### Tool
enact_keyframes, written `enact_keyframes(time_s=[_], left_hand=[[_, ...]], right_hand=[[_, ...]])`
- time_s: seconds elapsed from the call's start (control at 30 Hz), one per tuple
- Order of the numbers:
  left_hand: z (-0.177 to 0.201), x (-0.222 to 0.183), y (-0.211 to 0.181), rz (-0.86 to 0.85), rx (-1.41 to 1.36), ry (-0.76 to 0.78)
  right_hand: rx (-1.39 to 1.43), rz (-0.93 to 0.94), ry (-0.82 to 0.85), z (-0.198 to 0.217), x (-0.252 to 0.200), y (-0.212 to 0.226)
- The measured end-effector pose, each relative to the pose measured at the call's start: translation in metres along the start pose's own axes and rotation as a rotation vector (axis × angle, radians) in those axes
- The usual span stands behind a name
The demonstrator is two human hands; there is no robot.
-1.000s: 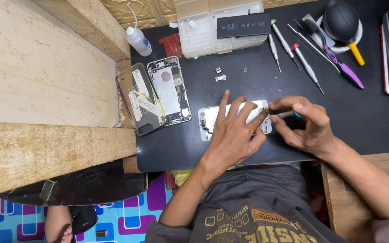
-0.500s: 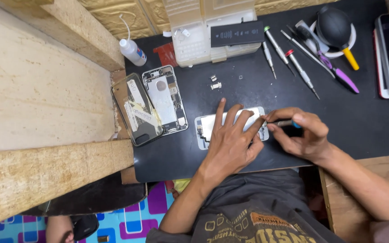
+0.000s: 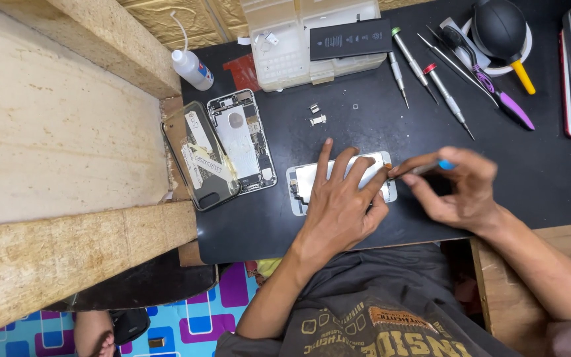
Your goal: Repairing a mobile phone by unscrewing and manipulating internal components on the screen assembly.
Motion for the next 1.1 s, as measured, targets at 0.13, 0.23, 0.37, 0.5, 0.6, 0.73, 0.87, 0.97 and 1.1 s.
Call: enact_keyframes(time_s=[0.13, 0.23, 0.37, 0.5, 0.6, 0.73, 0.87, 0.97, 1.1], left_hand=[[0.0, -0.002, -0.001, -0.009, 0.017, -0.004], [-0.001, -0.001, -0.001, -0.007, 0.014, -0.011], [-0.002, -0.002, -0.001, -0.002, 0.017, -0.008], [0.003, -0.001, -0.002, 0.0, 0.005, -0.018], [0.001, -0.001, -0.004, -0.003, 0.034, -0.026], [-0.002, -0.005, -0.005, -0.013, 0.052, -0.025], [-0.004, -0.007, -0.006, -0.017, 0.083, -0.022], [-0.002, -0.008, -0.007, -0.017, 0.093, -0.031], [-0.002, -0.008, -0.007, -0.02, 0.086, -0.034]], right_hand=[[0.001, -0.16, -0.285, 0.022, 0.027, 0.005], [-0.037, -0.291, -0.449, 0.039, 0.016, -0.015], [-0.017, -0.341, -0.44, 0.037, 0.015, -0.019], [-0.011, -0.353, -0.41, 0.033, 0.015, -0.021], [0.003, -0.364, -0.412, 0.034, 0.017, -0.021], [0.015, -0.409, -0.435, 0.038, 0.014, -0.023], [0.031, -0.404, -0.449, 0.042, 0.011, -0.024], [0.027, -0.42, -0.447, 0.042, 0.009, -0.026], [0.03, -0.409, -0.431, 0.04, 0.013, -0.023]])
Point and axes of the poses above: each hand's wrist, its own x-axis towards the middle knuckle, its own z-axis out of the back of the hand, y = z × x, the point moved 6 cm from there along x, towards the middle knuckle, and after that the axes turned 14 degrees about x, right-handed, at the moved point
